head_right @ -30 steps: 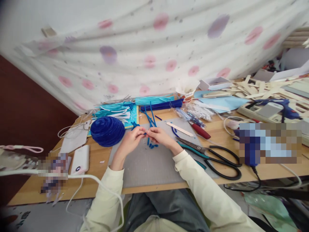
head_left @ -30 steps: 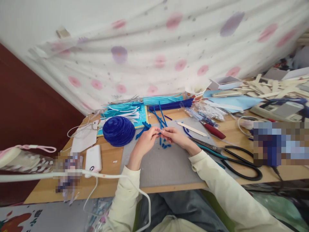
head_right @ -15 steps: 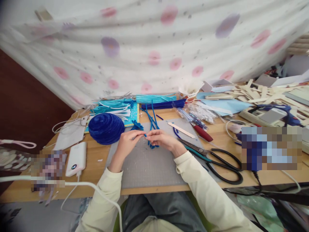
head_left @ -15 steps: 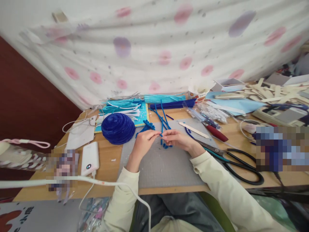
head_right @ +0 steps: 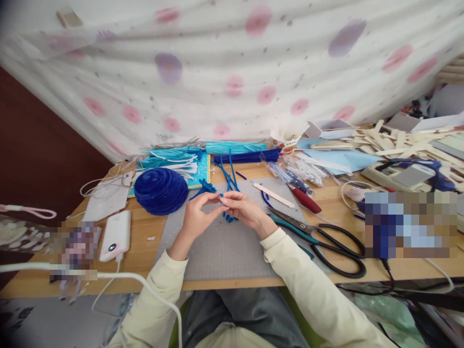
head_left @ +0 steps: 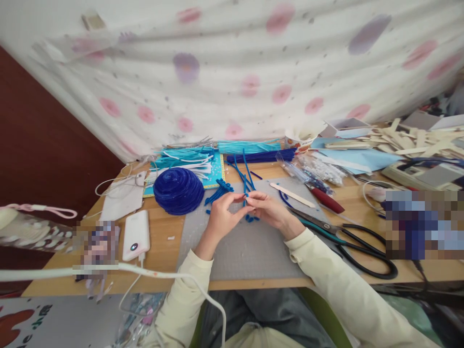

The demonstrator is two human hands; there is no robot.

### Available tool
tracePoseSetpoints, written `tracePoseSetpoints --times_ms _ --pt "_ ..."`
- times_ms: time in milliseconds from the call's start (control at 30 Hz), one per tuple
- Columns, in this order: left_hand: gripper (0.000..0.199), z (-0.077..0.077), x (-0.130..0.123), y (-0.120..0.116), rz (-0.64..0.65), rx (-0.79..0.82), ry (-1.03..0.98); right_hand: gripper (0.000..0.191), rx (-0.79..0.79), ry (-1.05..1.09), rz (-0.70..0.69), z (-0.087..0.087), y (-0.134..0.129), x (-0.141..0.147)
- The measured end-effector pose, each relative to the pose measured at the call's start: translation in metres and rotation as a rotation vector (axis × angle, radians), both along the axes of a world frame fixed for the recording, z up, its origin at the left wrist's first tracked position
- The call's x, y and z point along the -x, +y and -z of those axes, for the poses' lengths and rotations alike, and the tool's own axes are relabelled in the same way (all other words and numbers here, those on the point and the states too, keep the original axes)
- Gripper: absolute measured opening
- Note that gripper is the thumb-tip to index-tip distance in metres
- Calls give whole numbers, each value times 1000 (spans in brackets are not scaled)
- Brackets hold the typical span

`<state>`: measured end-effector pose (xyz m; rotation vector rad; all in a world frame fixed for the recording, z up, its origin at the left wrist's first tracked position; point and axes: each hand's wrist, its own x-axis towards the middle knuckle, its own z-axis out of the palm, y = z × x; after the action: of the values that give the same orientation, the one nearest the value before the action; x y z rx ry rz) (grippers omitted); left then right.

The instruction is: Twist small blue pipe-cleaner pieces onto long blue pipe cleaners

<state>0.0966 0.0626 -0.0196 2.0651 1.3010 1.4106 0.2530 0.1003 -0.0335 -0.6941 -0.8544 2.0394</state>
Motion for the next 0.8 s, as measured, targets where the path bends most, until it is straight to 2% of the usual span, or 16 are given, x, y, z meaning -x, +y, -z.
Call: tracePoseSetpoints --times_ms 233,400,500,800 --pt "21 3 5 6 10 63 -99 27 29 -18 -95 0 1 -3" --pt "17 1 8 4 24 -88 70 33 -62 -36 -73 -1 3 -4" --pt "17 1 8 3 34 -158 150 30 -67 -76 -54 -2 2 -3" --pt "12 0 9 2 50 -157 92 27 -32 -34 -144 -4 3 -5"
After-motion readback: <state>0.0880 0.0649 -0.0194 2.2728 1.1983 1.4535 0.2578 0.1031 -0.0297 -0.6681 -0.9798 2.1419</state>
